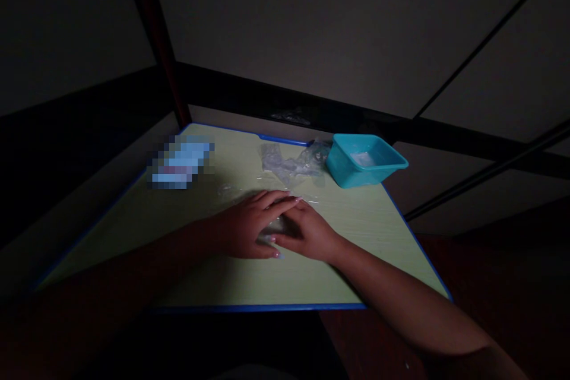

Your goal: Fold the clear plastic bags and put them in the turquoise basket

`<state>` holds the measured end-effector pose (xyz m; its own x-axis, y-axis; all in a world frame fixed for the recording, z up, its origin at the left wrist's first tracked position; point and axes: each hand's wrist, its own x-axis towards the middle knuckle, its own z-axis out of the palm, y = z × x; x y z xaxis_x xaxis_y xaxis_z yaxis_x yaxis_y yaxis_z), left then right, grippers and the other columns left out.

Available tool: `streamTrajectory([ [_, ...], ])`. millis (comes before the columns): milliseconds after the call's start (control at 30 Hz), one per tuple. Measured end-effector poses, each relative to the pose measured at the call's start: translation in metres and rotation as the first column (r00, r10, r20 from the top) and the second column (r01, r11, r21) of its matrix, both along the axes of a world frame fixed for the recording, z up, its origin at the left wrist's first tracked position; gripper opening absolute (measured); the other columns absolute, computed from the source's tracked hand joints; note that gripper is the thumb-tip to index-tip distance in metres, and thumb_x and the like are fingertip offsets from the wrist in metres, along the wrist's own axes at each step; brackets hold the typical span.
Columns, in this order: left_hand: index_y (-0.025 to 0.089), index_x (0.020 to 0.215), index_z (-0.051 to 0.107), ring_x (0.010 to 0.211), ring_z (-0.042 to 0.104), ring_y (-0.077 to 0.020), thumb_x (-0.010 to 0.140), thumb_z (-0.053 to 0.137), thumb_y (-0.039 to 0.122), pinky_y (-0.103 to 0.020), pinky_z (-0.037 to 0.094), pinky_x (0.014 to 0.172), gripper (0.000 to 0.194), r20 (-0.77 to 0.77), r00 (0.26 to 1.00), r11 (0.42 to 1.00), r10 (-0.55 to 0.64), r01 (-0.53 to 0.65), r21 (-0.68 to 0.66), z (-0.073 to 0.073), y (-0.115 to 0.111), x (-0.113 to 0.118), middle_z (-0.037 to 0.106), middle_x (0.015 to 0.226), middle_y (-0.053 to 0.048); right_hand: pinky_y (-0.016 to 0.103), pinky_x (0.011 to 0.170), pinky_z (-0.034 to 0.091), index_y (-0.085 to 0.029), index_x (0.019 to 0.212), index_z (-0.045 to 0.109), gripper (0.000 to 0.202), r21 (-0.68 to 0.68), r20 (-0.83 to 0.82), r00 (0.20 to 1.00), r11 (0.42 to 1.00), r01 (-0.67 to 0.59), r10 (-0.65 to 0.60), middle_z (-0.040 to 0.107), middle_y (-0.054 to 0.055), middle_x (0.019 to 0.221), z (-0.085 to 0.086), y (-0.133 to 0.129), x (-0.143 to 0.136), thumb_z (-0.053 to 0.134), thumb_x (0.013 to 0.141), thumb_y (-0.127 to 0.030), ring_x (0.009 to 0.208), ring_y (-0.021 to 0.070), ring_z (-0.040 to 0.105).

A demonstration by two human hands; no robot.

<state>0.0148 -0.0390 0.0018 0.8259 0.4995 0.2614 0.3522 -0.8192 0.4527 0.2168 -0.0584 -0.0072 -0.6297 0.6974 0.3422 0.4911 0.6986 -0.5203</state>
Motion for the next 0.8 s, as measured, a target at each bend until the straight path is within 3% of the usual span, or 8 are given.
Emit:
streamTrajectory([
  [100,0.023,0.147,0.03,0.134,0.037,-0.0281,0.081,0.059,0.027,-0.043,0.032,0.112,0.072,0.075,0.997,0.998,-0.003,0.008,-0.065,0.002,0.001,-0.002,0.035,0.148,-0.01,0.046,0.096,0.041,-0.014,0.122,0.057,0.047,0.011,0.009,1.0,0.999,0.03,-0.03,0.06,0.016,0.121,0.0,0.0,0.001,0.064,0.083,-0.037,0.112,0.0288,0.052],
  [233,0.023,0.141,0.039,0.13,0.044,-0.0262,0.083,0.052,0.02,-0.043,0.037,0.11,0.06,0.152,0.988,0.995,-0.002,0.017,-0.098,0.006,0.005,-0.005,0.044,0.141,-0.011,0.044,0.09,0.042,-0.014,0.118,0.06,0.039,0.017,0.047,0.996,0.997,0.079,-0.079,0.063,0.014,0.111,0.006,-0.002,0.001,0.064,0.083,-0.032,0.103,0.0276,0.054],
  [400,0.021,0.135,0.044,0.128,0.045,-0.0276,0.075,0.048,0.011,-0.046,0.039,0.107,0.061,0.114,0.993,0.996,0.034,-0.024,-0.083,0.005,0.01,-0.007,0.048,0.136,-0.011,0.039,0.084,0.042,-0.016,0.119,0.059,0.039,-0.015,0.059,0.992,0.994,0.11,-0.109,0.066,0.008,0.094,0.012,-0.003,0.003,0.065,0.082,-0.029,0.091,0.0239,0.055],
  [500,0.019,0.132,0.046,0.128,0.044,-0.0272,0.074,0.047,0.011,-0.045,0.038,0.107,0.059,0.09,0.992,0.996,0.083,-0.081,-0.032,0.003,0.013,-0.008,0.047,0.136,-0.011,0.038,0.083,0.043,-0.016,0.118,0.06,0.038,-0.025,0.052,0.989,0.99,0.139,-0.137,0.066,0.008,0.094,0.012,-0.002,0.004,0.065,0.082,-0.027,0.09,0.0231,0.055],
  [667,0.016,0.102,0.058,0.113,0.052,-0.0268,0.061,0.043,0.003,-0.045,0.042,0.101,0.046,0.044,0.967,0.965,0.253,-0.255,0.056,0.008,0.018,-0.008,0.057,0.113,-0.01,0.036,0.081,0.042,-0.014,0.116,0.063,0.036,-0.043,0.056,0.984,0.984,0.171,-0.168,0.068,0.008,0.091,0.009,0.0,0.005,0.065,0.083,-0.028,0.086,0.0221,0.057],
  [800,0.02,0.09,0.054,0.096,0.057,-0.0248,0.056,0.041,0.003,-0.043,0.049,0.087,0.039,0.077,0.861,0.864,0.503,-0.504,-0.005,0.012,0.024,-0.011,0.058,0.095,-0.006,0.035,0.079,0.043,-0.015,0.115,0.066,0.034,-0.082,0.07,0.984,0.982,0.169,-0.164,0.069,0.007,0.085,0.008,0.001,0.006,0.065,0.084,-0.028,0.084,0.021,0.059],
])
